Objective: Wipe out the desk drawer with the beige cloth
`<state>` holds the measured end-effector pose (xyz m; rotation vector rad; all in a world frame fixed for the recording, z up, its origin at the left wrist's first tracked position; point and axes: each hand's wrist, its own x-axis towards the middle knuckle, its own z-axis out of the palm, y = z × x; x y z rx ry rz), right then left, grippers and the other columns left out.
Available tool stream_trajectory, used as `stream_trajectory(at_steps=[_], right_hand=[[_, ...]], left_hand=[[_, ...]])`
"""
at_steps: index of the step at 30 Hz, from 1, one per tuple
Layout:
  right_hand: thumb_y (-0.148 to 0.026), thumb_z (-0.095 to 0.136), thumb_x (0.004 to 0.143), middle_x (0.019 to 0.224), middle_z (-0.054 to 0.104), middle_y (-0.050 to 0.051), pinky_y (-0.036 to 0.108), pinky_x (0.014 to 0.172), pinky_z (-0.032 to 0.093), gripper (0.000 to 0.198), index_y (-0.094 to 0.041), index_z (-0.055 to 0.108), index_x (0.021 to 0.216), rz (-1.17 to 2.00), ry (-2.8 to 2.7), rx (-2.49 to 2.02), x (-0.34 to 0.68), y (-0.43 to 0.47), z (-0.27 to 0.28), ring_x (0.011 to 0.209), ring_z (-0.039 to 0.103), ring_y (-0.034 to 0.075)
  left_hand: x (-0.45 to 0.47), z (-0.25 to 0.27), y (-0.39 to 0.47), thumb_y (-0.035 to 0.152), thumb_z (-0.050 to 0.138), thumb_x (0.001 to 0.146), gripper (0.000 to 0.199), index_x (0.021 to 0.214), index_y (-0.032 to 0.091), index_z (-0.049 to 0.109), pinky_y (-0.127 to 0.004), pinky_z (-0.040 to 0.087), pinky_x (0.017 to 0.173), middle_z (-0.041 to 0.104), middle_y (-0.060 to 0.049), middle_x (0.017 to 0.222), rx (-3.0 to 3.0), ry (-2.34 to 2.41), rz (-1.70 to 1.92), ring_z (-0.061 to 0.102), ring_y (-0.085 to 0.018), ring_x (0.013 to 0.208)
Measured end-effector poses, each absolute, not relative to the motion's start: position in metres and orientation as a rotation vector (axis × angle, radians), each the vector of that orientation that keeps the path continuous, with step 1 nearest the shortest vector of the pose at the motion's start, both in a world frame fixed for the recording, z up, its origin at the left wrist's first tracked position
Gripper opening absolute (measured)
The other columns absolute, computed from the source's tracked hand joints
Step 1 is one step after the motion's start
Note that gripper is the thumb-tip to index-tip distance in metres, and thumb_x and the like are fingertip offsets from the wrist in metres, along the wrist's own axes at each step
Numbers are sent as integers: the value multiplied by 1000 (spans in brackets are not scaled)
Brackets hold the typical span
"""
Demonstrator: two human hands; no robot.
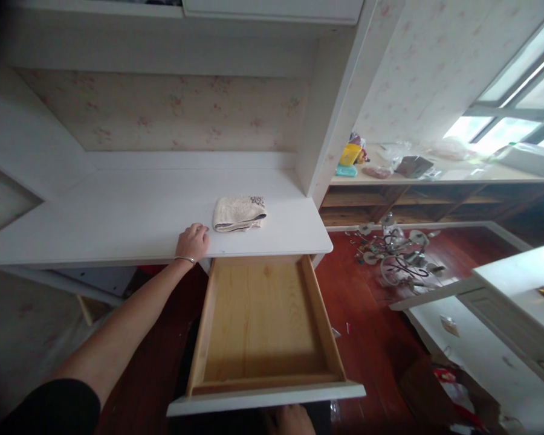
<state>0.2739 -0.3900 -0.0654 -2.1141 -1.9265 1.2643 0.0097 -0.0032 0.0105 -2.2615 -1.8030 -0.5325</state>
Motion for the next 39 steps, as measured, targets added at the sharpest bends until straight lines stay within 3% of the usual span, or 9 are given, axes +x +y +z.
stream_trajectory(at_steps=[7,11,14,18,23,30,34,37,39], right_hand=[[-27,43,92,99,74,12,33,84,47,34,-22,77,92,1200,-2117,-2208,266,-389,-74,98,67,29],[-26,41,92,105,72,14,35,85,47,35,-19,76,98,1189,-2124,-2140,267,-387,-70,102,65,31],[-27,41,93,104,72,13,35,85,47,36,-20,75,99,1209,-2187,-2084,270,-385,-62,101,65,30],[-28,39,95,101,73,9,30,85,47,37,-24,75,100,1245,-2257,-2033,276,-384,-60,99,66,26],[-32,41,94,93,74,6,27,80,45,36,-24,75,88,1320,-2124,-1926,285,-386,-73,92,66,23],[-38,36,94,74,68,2,26,68,43,42,-18,67,73,1411,-1986,-1758,292,-388,-83,73,61,19],[-42,36,95,75,67,2,26,70,42,44,-19,65,71,1427,-1946,-1753,292,-389,-79,74,60,18],[-42,36,95,79,68,3,28,73,43,44,-19,66,74,1451,-1931,-1745,293,-389,-75,76,60,19],[-44,35,95,80,69,4,29,74,44,45,-19,67,75,1469,-1915,-1744,293,-389,-75,77,60,20]], left_hand=[[43,41,-4,24,42,87,34,114,22,63,-42,38,92,56,-11,113,-2486,-1557,-537,52,-27,105],[80,62,8,35,46,87,39,122,21,58,-41,35,100,51,-11,126,-2571,-1461,-644,46,-27,117],[102,65,22,51,46,86,59,138,23,45,-47,19,113,36,-9,148,-2675,-1395,-516,29,-30,135],[114,44,32,69,39,81,77,147,30,29,-62,-1,111,19,-5,158,-2750,-1600,-209,9,-35,144],[111,22,20,70,31,83,79,149,27,25,-59,0,113,23,-6,157,-2711,-1639,-222,14,-31,144],[100,30,-23,75,37,79,82,147,30,29,-55,3,114,33,-7,152,-2729,-1517,-213,24,-31,139],[90,31,-62,64,51,78,78,146,30,31,-54,8,113,39,-9,148,-2712,-1424,-262,31,-32,134],[86,34,-81,32,55,83,68,146,31,29,-52,15,110,51,-9,135,-2665,-1407,-241,42,-28,122],[84,37,-85,16,51,81,73,148,28,25,-52,20,106,58,-10,120,-2601,-1450,-225,49,-26,110]])
